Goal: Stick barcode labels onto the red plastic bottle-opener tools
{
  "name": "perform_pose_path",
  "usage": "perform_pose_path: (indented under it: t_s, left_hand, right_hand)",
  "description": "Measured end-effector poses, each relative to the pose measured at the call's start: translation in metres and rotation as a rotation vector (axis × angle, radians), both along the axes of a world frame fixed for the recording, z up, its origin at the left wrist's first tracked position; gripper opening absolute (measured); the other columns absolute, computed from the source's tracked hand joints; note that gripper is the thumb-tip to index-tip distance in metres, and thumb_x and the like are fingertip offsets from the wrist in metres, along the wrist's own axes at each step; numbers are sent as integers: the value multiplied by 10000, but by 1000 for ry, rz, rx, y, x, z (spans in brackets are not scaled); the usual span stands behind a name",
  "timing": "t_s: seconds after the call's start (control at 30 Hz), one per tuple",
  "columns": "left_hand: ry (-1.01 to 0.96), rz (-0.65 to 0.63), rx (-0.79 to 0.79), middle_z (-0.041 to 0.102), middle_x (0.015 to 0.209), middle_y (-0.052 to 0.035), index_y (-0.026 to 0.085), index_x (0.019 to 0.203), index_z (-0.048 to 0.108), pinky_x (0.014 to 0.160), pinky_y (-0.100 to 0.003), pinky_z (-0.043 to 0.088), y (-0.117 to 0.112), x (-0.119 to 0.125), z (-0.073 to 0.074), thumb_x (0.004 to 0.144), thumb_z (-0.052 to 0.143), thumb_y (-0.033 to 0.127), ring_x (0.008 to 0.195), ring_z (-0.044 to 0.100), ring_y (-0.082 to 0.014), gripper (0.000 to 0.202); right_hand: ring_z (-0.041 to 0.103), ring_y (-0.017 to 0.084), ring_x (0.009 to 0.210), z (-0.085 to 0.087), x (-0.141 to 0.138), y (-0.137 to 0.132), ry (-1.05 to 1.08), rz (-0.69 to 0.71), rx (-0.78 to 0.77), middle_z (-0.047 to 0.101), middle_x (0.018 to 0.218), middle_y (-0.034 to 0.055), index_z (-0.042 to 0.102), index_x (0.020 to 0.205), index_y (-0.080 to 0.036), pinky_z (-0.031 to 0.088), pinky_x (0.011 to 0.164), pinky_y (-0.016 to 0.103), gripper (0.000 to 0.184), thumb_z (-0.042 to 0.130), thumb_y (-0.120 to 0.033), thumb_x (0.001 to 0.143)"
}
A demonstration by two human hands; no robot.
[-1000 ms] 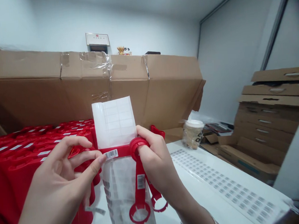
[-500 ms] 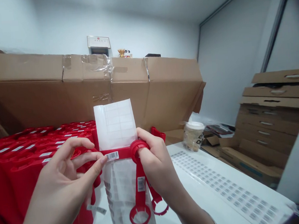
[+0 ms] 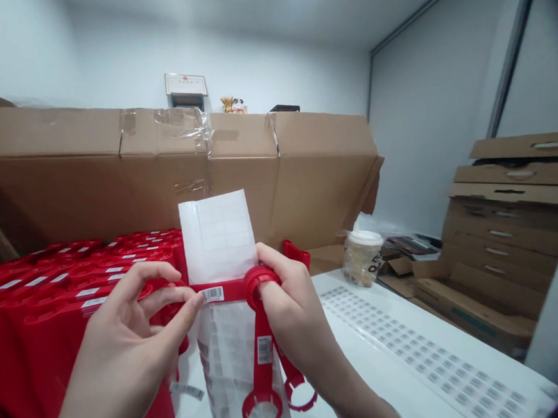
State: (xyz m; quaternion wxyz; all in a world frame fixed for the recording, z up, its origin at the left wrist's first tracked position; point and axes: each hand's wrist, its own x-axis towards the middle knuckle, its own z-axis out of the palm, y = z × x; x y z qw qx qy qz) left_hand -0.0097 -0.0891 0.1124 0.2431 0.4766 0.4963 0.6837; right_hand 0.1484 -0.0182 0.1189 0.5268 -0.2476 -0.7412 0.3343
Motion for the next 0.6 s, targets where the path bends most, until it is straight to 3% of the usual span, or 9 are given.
perform_pose_path:
  t_s: [0.17, 0.43, 0.6]
  left_hand:
    - [-12, -25, -12, 666, 677, 54, 268, 935, 566, 300, -138, 377, 3, 0, -1, 706, 846, 438, 339, 458, -53, 400]
    - [-30, -27, -21, 656, 678, 72, 273, 923, 554, 302, -130, 359, 5, 1, -3, 629, 891, 335, 343, 469, -51, 451]
    - [97, 9, -65, 617, 666, 69, 287, 974, 484, 335, -164, 397, 9, 5, -3, 765, 775, 451, 387, 504, -89, 394]
  right_hand:
    - [470, 133, 600, 1, 0, 0, 16, 5, 17, 558, 672, -30, 520, 741, -213, 338, 526, 282, 224, 397, -83, 876]
    - [455, 128, 606, -1, 0, -1, -1, 12, 8, 543, 675, -40, 500, 748, -216, 317, 531, 290, 221, 392, -77, 882]
    - [438, 126, 603, -4, -2, -1, -30, -11, 46, 535, 668, -45, 459, 725, -218, 299, 522, 296, 215, 396, -75, 873]
